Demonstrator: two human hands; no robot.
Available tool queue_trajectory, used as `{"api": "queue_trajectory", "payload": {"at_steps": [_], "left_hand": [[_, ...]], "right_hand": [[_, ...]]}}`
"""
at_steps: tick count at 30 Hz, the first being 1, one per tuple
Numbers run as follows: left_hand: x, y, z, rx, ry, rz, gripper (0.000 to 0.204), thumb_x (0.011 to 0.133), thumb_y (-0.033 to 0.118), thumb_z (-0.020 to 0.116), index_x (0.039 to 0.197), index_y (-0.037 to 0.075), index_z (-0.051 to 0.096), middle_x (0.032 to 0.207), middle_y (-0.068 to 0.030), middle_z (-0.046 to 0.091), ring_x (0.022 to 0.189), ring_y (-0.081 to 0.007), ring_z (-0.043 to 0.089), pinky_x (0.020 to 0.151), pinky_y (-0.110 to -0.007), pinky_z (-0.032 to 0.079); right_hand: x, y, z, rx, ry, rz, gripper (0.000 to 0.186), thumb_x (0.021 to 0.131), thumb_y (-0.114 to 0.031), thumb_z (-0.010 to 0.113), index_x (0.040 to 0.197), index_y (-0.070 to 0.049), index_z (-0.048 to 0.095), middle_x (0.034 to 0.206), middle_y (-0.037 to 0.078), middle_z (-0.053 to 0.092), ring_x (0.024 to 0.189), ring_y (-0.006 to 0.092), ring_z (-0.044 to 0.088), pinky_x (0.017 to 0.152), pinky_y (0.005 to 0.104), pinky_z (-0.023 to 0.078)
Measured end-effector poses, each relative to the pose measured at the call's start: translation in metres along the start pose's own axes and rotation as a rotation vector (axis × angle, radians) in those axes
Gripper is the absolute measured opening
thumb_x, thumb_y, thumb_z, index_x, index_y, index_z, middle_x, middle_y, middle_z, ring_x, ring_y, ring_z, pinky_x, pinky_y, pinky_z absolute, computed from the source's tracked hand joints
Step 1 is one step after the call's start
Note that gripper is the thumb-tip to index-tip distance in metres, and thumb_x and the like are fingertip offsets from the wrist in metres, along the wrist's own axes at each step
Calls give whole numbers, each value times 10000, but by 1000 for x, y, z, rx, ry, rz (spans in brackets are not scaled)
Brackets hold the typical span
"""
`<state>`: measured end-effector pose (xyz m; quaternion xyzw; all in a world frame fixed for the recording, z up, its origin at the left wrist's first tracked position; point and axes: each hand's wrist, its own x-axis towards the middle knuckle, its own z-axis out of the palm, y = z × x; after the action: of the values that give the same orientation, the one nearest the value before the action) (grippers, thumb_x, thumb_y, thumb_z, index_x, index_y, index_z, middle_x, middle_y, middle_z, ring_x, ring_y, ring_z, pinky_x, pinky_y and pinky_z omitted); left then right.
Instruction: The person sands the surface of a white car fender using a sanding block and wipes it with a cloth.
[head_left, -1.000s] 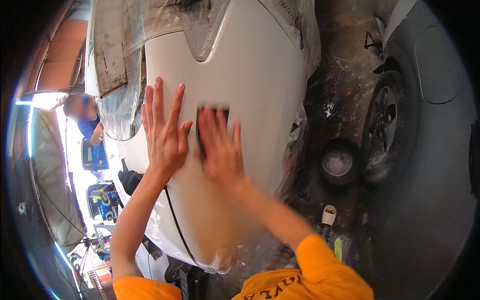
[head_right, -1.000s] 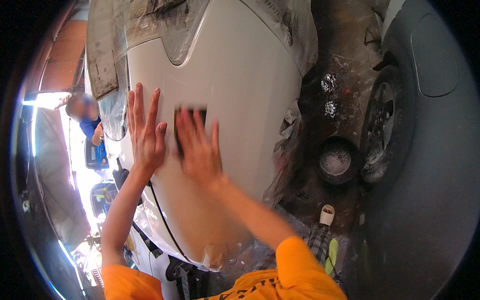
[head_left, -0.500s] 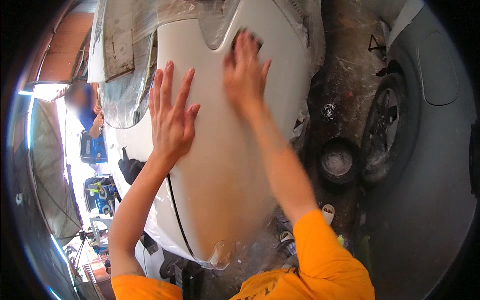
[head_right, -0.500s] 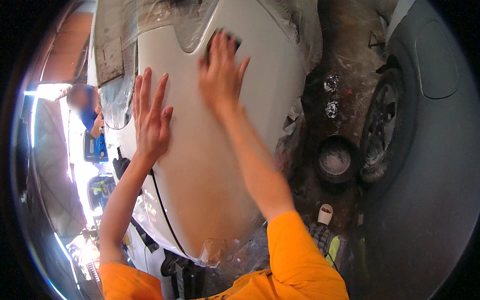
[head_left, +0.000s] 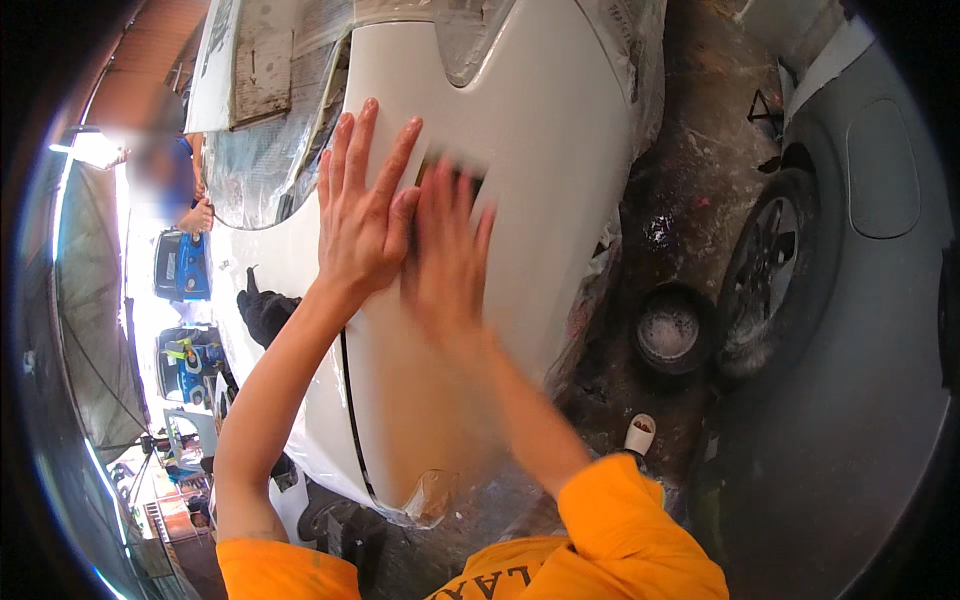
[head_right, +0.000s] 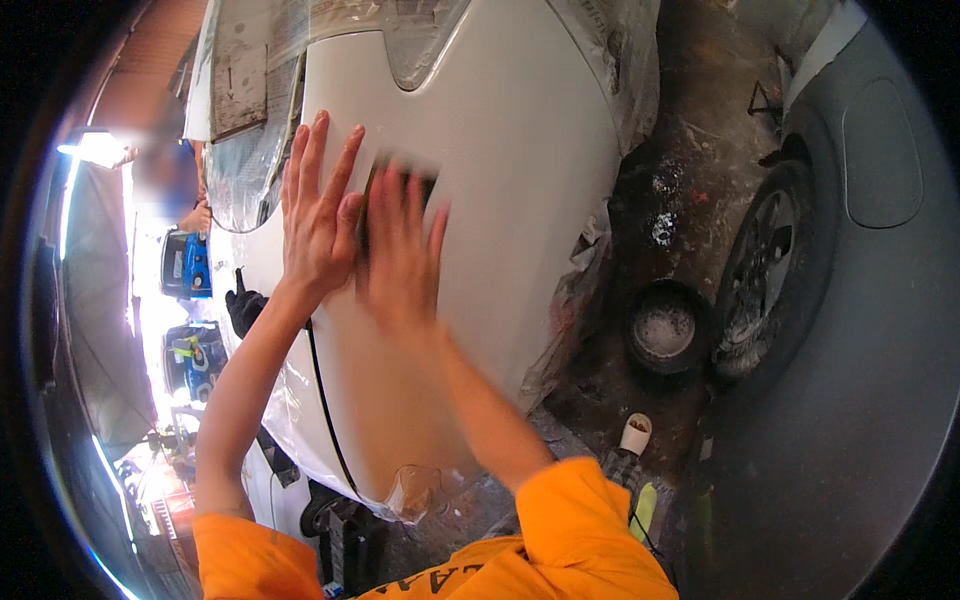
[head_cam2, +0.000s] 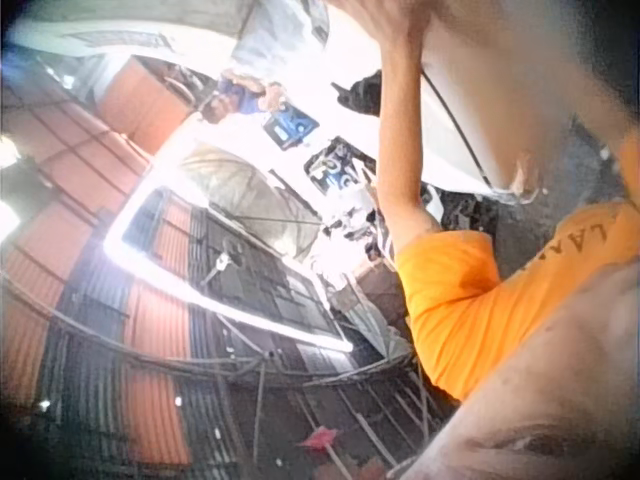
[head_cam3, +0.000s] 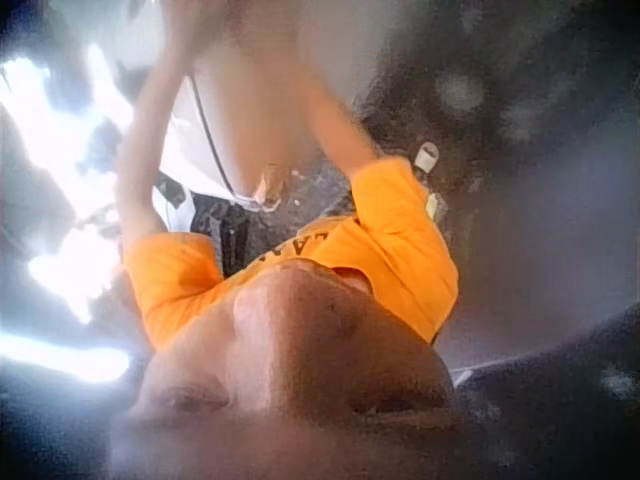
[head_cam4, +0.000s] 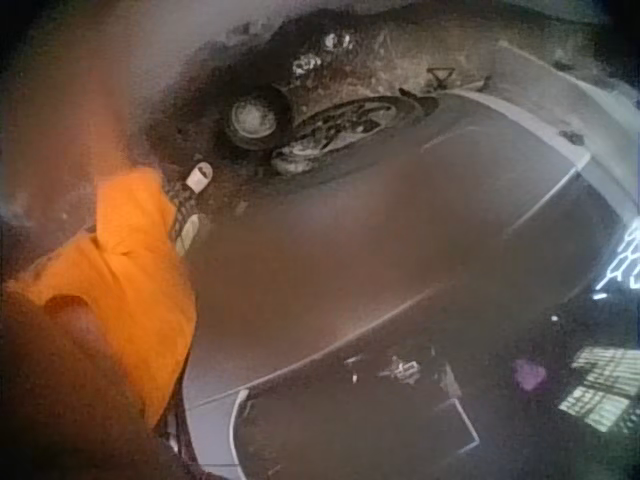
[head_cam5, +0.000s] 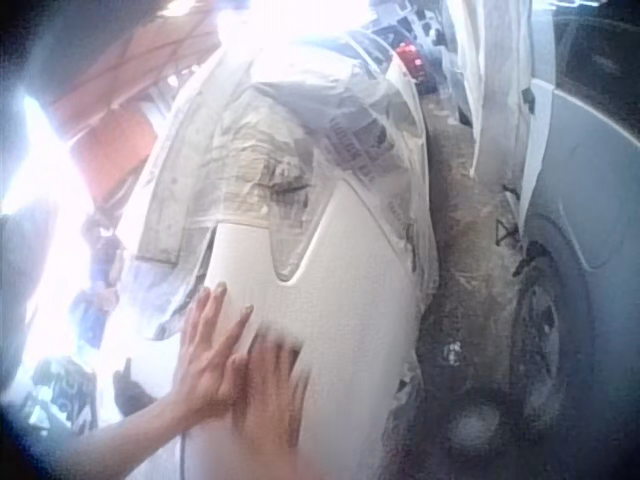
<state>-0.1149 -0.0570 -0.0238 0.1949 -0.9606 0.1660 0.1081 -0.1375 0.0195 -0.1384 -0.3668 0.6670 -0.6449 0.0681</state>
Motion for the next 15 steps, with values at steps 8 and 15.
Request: {"api": "queue_trajectory", "payload": {"at_steps": [8,15], "left_hand": [[6,1,0,-30,51,12,586,1046,497,296,1553,223,404,1665,-117,205,1533,-375,158,1220,-540,133],[-8,-8,-2,-8,-8,-39,545,1018,420,405,1546,284,412,1670,-93,199,1542,-355,135,1218,-573,120]], "right_hand": [[138,65,-34,-142,42,-82,709,978,-290,528,1576,-25,253,1657,170,207,1526,363,202,1174,674,121],[-43,33,-5,-313,-256,-212,741,968,-270,514,1567,41,207,1662,234,121,1526,425,158,1178,652,152]]}}
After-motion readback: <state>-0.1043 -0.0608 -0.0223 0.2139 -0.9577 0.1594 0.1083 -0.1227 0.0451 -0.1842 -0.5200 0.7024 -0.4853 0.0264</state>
